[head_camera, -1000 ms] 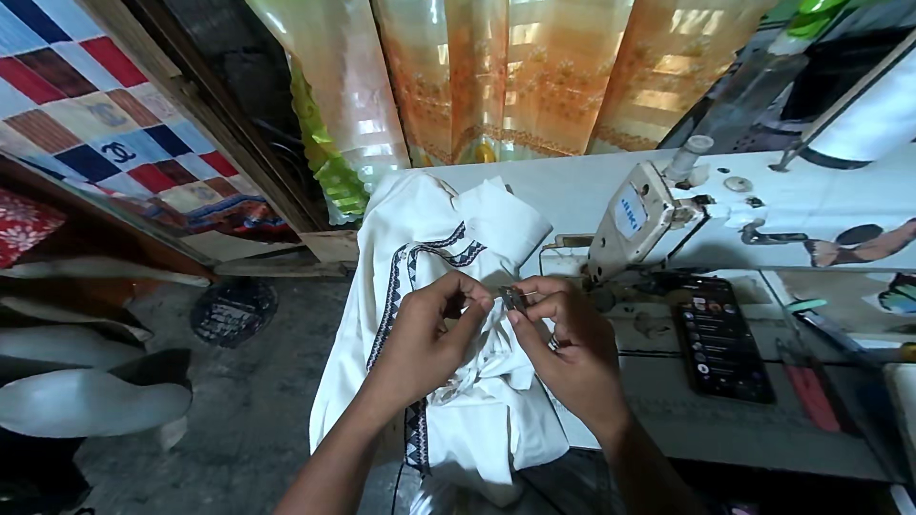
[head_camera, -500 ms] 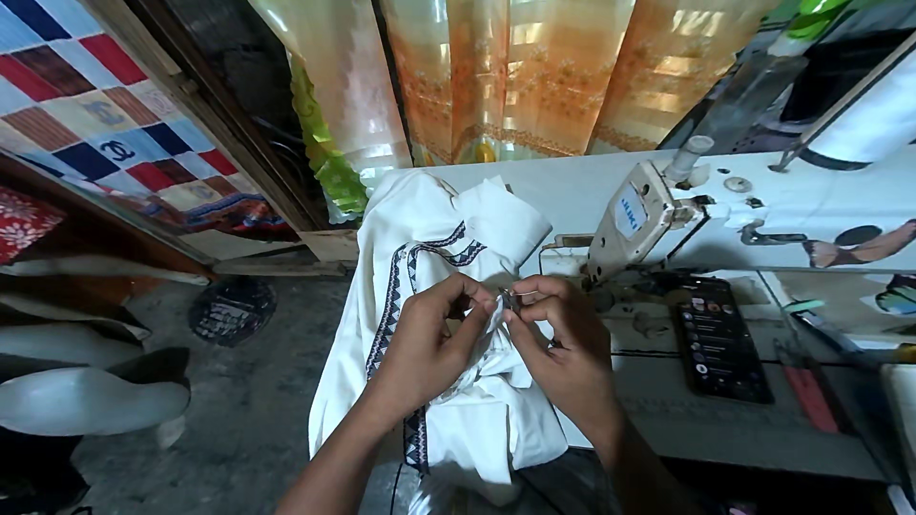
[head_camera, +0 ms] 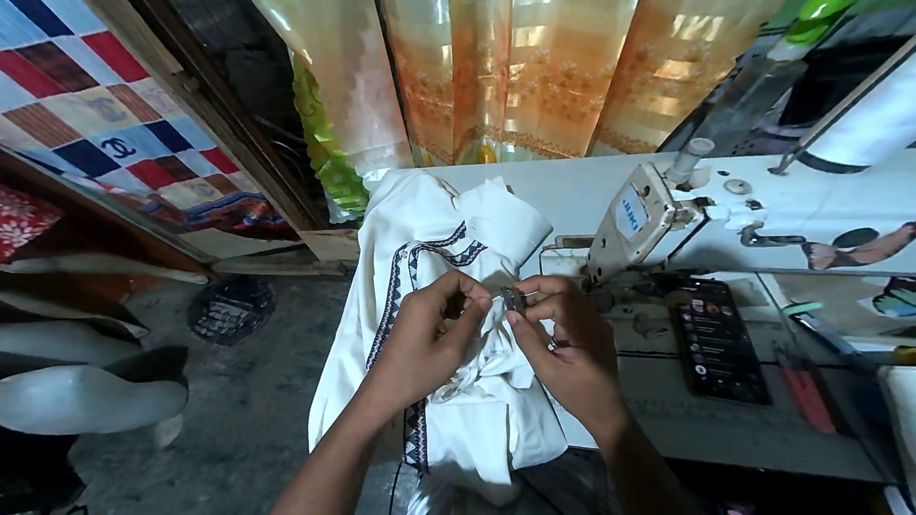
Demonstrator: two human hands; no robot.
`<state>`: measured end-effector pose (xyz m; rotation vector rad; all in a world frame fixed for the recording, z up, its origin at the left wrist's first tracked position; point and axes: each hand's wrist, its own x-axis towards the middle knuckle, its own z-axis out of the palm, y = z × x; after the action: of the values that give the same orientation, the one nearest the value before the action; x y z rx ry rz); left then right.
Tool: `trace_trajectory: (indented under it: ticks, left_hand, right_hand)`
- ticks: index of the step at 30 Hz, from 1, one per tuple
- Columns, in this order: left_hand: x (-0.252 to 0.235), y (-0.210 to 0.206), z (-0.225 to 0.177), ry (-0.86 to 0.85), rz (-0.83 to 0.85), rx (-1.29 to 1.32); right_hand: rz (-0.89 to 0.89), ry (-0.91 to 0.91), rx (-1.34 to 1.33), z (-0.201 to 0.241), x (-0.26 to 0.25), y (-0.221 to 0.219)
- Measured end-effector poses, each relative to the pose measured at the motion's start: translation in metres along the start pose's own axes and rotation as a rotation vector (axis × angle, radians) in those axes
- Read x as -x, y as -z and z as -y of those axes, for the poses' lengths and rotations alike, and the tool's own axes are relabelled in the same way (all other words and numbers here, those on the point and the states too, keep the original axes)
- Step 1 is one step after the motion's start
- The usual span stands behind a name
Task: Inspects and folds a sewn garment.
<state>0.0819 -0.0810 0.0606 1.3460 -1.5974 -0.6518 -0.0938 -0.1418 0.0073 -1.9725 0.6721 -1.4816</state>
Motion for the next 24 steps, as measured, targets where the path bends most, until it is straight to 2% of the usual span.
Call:
trace_trajectory:
  ticks: [24]
  left_hand:
    - [-0.0013,0.0010,-0.0008,-0.004,0.004,-0.022]
  right_hand:
    - [0.006,-0.013,-0.012,0.0003,-0.0009,0.0017]
